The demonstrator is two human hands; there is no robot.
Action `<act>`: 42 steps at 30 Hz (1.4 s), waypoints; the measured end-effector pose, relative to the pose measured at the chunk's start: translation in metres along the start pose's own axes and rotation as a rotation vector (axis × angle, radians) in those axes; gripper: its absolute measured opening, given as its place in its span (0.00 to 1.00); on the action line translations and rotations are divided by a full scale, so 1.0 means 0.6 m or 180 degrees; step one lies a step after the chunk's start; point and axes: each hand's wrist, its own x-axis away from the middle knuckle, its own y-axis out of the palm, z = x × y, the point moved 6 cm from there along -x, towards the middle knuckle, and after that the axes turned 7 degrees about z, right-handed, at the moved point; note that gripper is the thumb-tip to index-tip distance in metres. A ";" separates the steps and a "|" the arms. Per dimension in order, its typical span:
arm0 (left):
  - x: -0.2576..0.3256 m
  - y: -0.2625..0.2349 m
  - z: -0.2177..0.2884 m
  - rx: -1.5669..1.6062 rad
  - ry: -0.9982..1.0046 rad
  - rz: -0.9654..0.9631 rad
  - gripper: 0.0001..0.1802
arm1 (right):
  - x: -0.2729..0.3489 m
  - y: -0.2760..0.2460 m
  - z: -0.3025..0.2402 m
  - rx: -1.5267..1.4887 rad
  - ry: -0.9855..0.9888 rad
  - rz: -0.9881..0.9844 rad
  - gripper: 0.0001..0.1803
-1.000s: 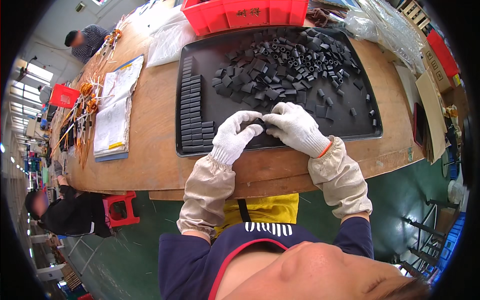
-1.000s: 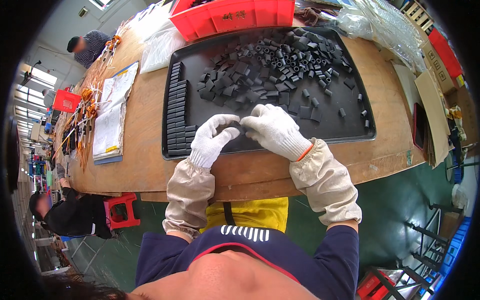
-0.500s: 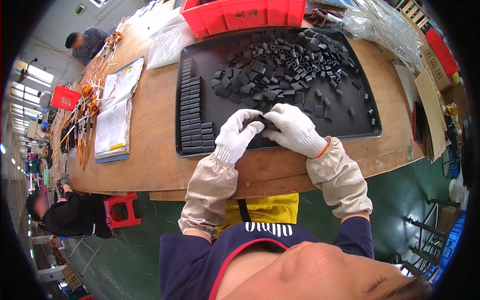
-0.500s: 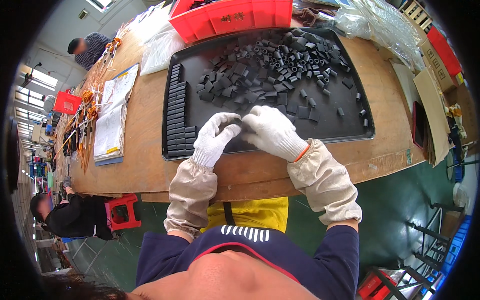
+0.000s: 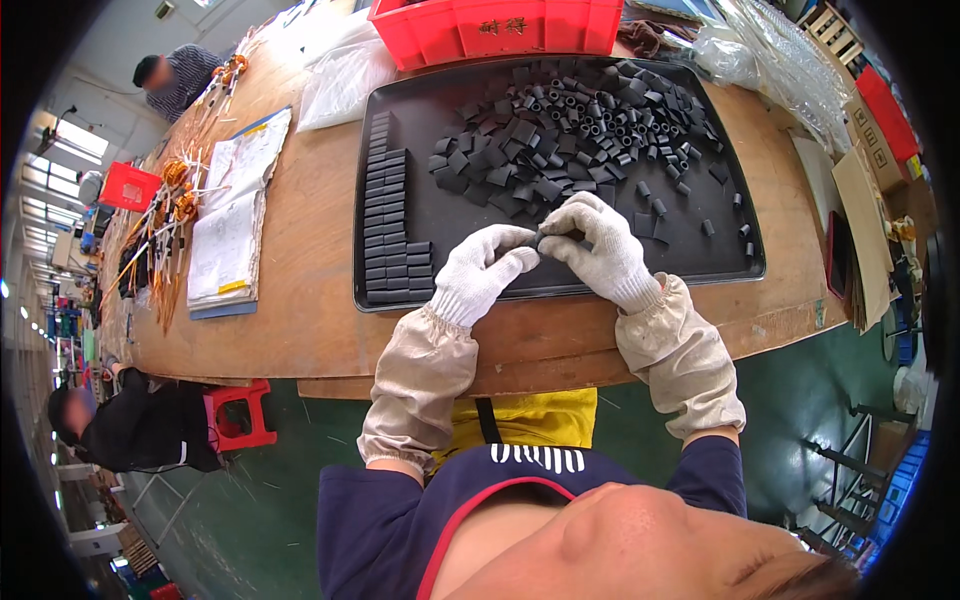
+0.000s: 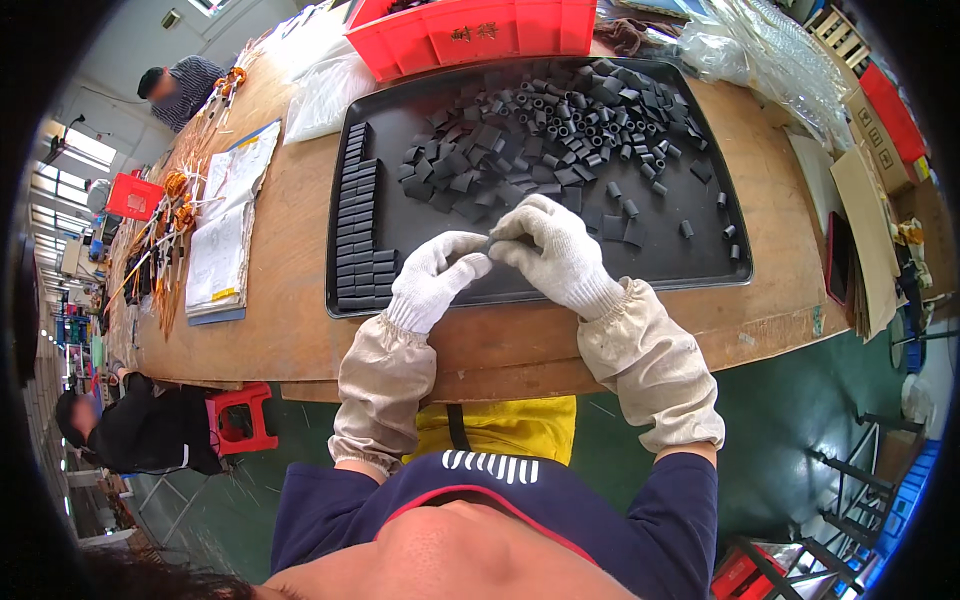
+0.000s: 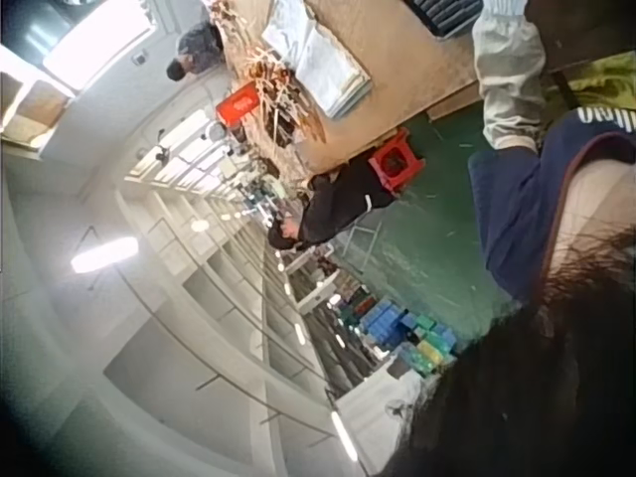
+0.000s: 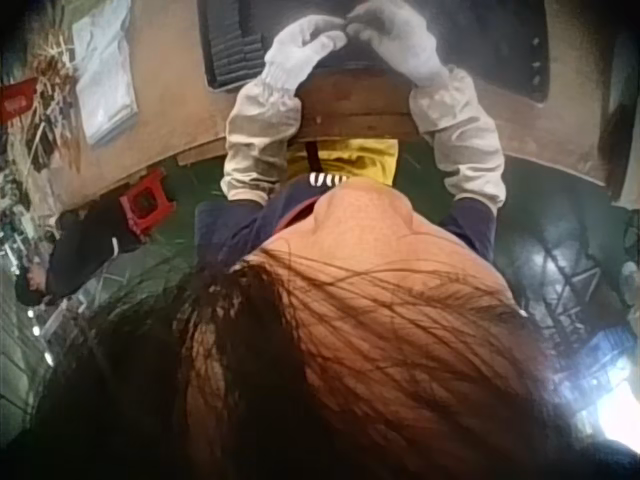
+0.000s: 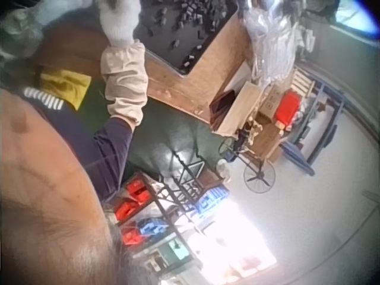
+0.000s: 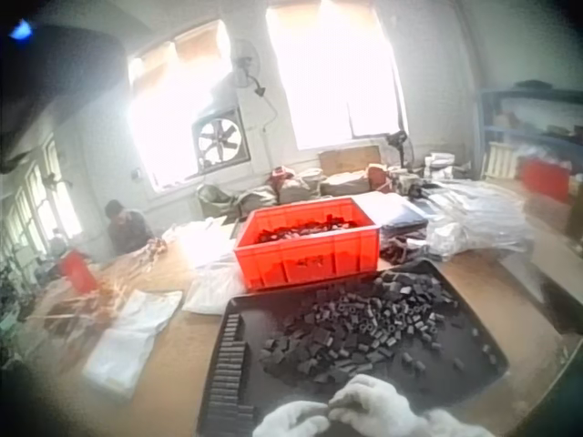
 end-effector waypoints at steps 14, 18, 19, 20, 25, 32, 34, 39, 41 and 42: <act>0.003 -0.033 0.009 -0.0138 0.0883 0.0503 0.16 | -0.005 0.004 -0.026 0.0026 -0.0817 -0.0113 0.10; 0.015 -0.120 0.080 -0.2165 0.1950 0.1742 0.16 | -0.005 0.000 -0.017 0.0080 -0.0551 -0.0013 0.10; 0.007 -0.147 0.056 -0.2483 0.1810 0.1795 0.16 | -0.005 0.004 -0.017 0.0141 -0.0608 -0.0042 0.10; 0.003 -0.169 0.040 -0.2792 0.1677 0.1848 0.16 | -0.004 0.005 -0.014 0.0142 -0.0587 -0.0063 0.10; 0.015 -0.192 0.019 -0.3866 0.1303 0.1545 0.17 | -0.005 0.005 -0.005 0.0252 -0.0144 -0.0171 0.10; 0.062 -0.212 0.012 -0.3608 0.1904 0.1597 0.24 | -0.005 -0.016 0.034 -0.0065 0.0237 0.0404 0.09; 0.084 -0.211 0.026 -0.3408 0.2019 0.1674 0.27 | -0.001 -0.020 0.035 -0.0126 0.0307 0.0664 0.08; 0.101 -0.268 -0.014 -0.3148 0.1491 0.1959 0.32 | 0.006 -0.068 -0.011 0.1020 -0.0338 0.1191 0.11; 0.102 -0.289 -0.047 -0.3206 0.1345 0.1948 0.33 | 0.015 -0.140 0.004 0.2014 -0.0606 0.1409 0.13; 0.102 -0.296 -0.052 -0.3041 0.1059 0.1876 0.32 | 0.028 -0.186 0.023 0.2553 -0.0641 0.1536 0.15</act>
